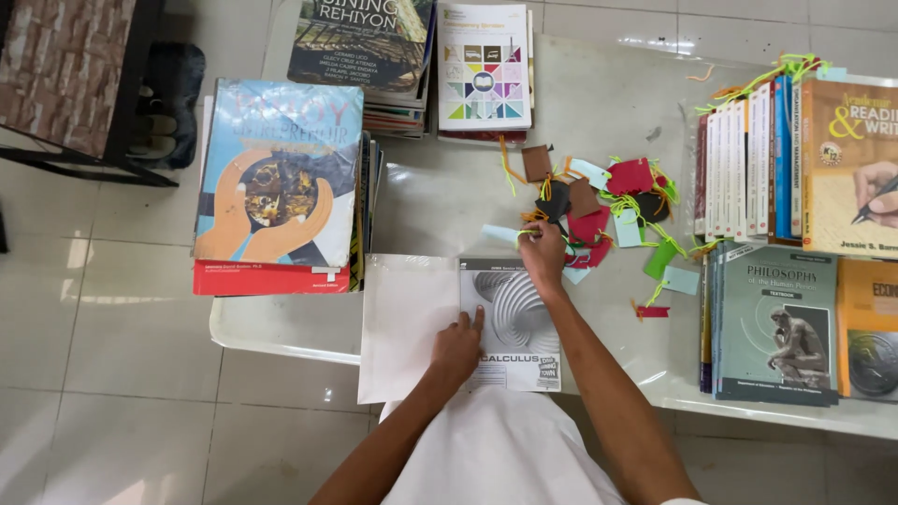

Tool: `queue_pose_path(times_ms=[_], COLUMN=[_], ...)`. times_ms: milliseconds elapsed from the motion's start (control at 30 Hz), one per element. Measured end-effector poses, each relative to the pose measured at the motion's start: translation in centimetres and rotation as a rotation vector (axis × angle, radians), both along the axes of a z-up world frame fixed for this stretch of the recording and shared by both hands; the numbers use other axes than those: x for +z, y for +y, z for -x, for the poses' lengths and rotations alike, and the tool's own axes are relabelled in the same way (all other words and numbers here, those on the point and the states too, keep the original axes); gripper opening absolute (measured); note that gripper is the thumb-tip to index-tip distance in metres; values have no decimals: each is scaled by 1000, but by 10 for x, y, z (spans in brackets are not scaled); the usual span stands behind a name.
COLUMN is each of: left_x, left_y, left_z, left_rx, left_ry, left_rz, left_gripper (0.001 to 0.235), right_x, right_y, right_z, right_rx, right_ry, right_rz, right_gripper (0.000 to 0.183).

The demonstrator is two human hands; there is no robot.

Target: The person repeatedly picks up textbooks from a table, opens them to the front page, and attaches a small colored tag to the top edge of the page. After tagging, the book is placed into a growing stack on the right side of the table. This process is repeated for several different books.

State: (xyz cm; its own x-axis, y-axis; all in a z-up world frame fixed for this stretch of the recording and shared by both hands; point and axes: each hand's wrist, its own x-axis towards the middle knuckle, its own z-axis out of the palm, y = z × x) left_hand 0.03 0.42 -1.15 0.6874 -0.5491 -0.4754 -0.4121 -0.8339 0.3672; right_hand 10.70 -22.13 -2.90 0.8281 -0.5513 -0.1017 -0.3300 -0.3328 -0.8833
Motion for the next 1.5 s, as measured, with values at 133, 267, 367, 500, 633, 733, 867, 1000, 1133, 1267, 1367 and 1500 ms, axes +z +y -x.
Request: queue_pose_path(times_ms=[133, 267, 367, 500, 633, 733, 867, 1000, 1133, 1267, 1367, 1500], left_x=[17, 78, 84, 51, 43, 32, 19, 14, 51, 55, 39, 27], left_y=[3, -3, -5, -8, -11, -7, -5, 0, 3, 5, 7, 6], left_z=[-16, -39, -58, -68, -77, -84, -101, -108, -105, -95, -88, -84], left_rx=[227, 685, 780, 736, 743, 788, 818, 836, 838, 709, 625, 603], left_ry=[57, 81, 54, 122, 179, 175, 110, 121, 129, 95, 115, 159], left_rz=[224, 511, 571, 556, 550, 577, 581, 559, 492, 438, 455, 457], left_gripper=[62, 43, 41, 28, 19, 18, 18, 19, 23, 34, 43, 50], right_x=[25, 73, 89, 77, 69, 42, -10, -42, -13, 3, 4, 8], right_y=[-3, 11, 20, 25, 27, 29, 27, 35, 52, 56, 59, 63], right_z=[5, 23, 24, 26, 28, 36, 44, 44, 33, 25, 22, 21], right_rx=[71, 399, 595, 685, 545, 326, 232, 244, 227, 249, 304, 305], right_ry=[-76, -54, -79, -82, -34, 24, 108, 183, 189, 254, 293, 389], right_rz=[-51, 32, 125, -9, -196, -333, -460, -640, -437, -46, 76, 97], right_gripper=[12, 13, 13, 14, 19, 32, 27, 19, 20, 22, 23, 23])
